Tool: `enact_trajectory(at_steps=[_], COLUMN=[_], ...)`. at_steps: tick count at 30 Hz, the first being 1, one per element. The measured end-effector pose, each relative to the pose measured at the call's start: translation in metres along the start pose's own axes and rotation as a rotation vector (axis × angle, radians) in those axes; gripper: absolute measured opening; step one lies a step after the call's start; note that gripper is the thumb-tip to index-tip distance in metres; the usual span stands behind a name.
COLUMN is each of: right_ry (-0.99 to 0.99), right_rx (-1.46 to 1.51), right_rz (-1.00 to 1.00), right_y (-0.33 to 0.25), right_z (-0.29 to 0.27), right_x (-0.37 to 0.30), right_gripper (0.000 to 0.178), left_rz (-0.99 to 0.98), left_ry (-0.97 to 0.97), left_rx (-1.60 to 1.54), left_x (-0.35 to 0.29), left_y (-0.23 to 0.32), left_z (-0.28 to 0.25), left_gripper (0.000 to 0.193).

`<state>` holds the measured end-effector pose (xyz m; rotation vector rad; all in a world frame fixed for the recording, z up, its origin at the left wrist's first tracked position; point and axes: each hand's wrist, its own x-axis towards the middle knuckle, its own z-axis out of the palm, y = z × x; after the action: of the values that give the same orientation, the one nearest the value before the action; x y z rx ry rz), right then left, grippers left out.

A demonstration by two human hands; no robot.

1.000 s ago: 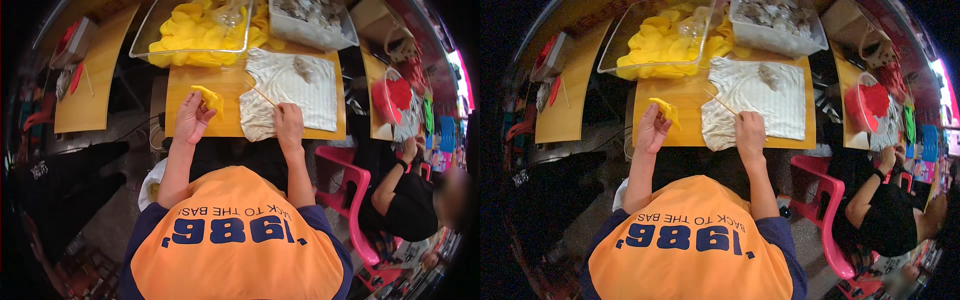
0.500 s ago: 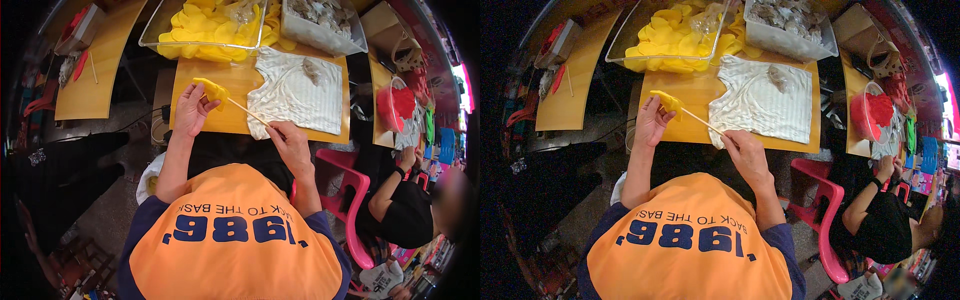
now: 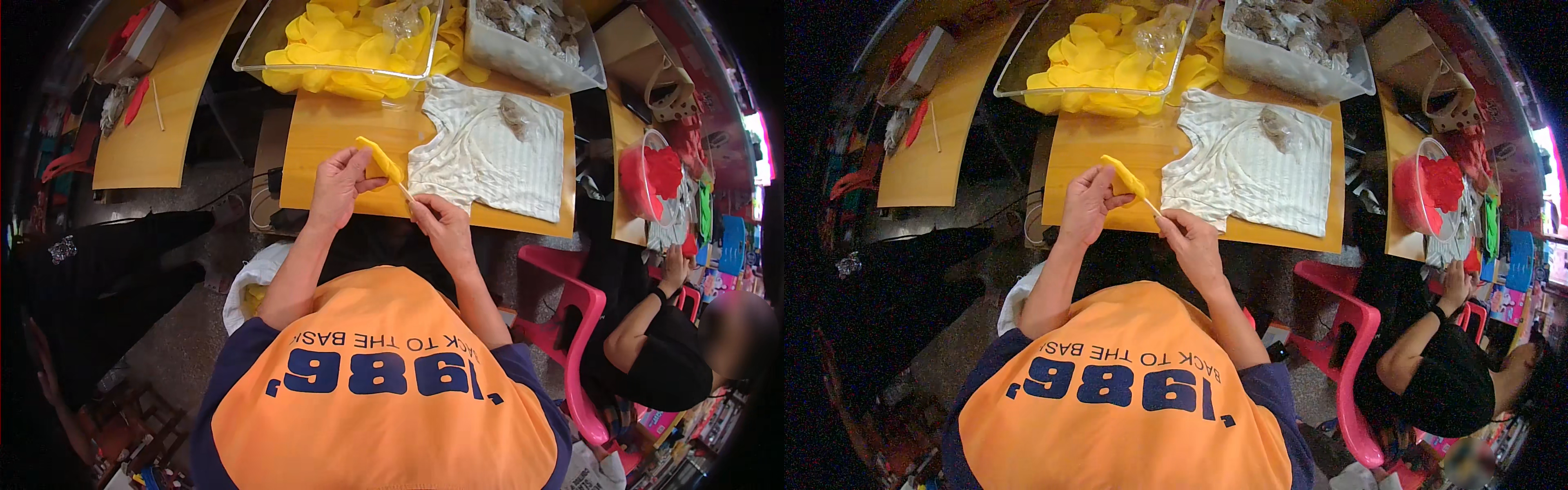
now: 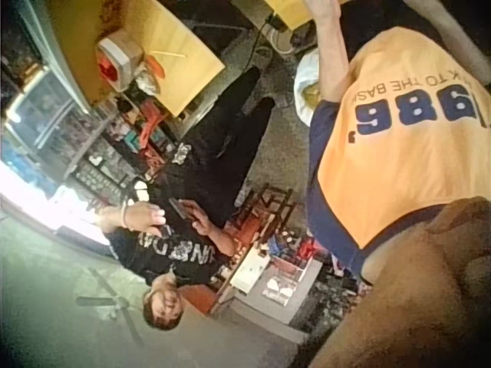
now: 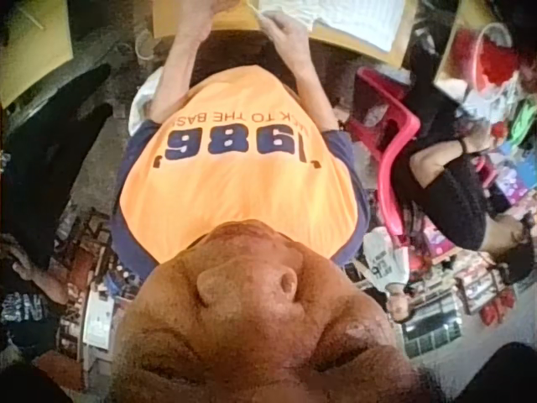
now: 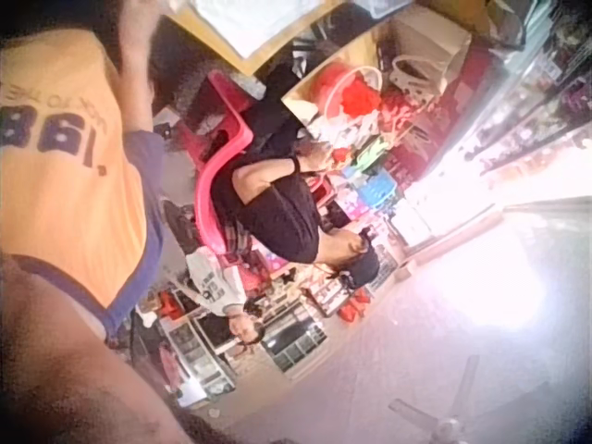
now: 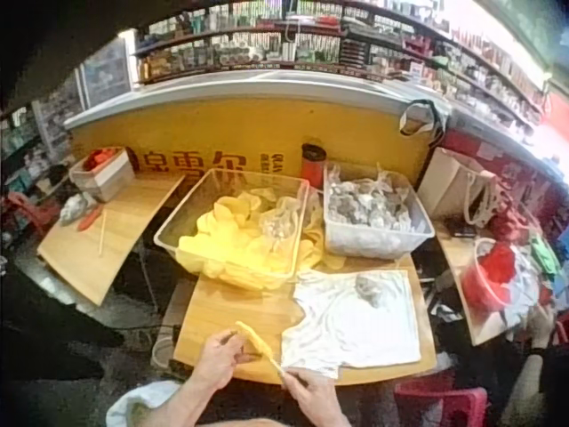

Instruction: Applying adhesive to leather pieces and assembling them.

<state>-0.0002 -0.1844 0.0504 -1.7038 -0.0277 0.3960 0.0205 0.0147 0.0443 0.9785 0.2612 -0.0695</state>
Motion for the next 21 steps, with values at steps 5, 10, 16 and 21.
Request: enact_trajectory(at_steps=[5,10,16,21], right_ry=[-0.010,0.012,-0.023,-0.036], right_rx=[0.153,0.348,0.461,0.427], right_rz=[0.096,0.130,0.162,0.143], right_y=[0.010,0.015,0.016,0.014], right_z=[0.011,0.016,0.015,0.011], right_x=[0.001,-0.003,-0.005,-0.007], right_gripper=[0.020,0.018,0.018,0.018], left_rz=[0.007,0.018,-0.009,-0.017], left_ry=[0.077,0.077,0.075,0.060], left_rx=[-0.026,-0.061,-0.072,-0.060], left_x=[-0.001,0.003,0.004,0.005], left_y=[0.003,0.002,0.004,0.001], left_z=[0.007,0.004,0.006,-0.001], left_gripper=[0.026,0.028,0.027,0.027])
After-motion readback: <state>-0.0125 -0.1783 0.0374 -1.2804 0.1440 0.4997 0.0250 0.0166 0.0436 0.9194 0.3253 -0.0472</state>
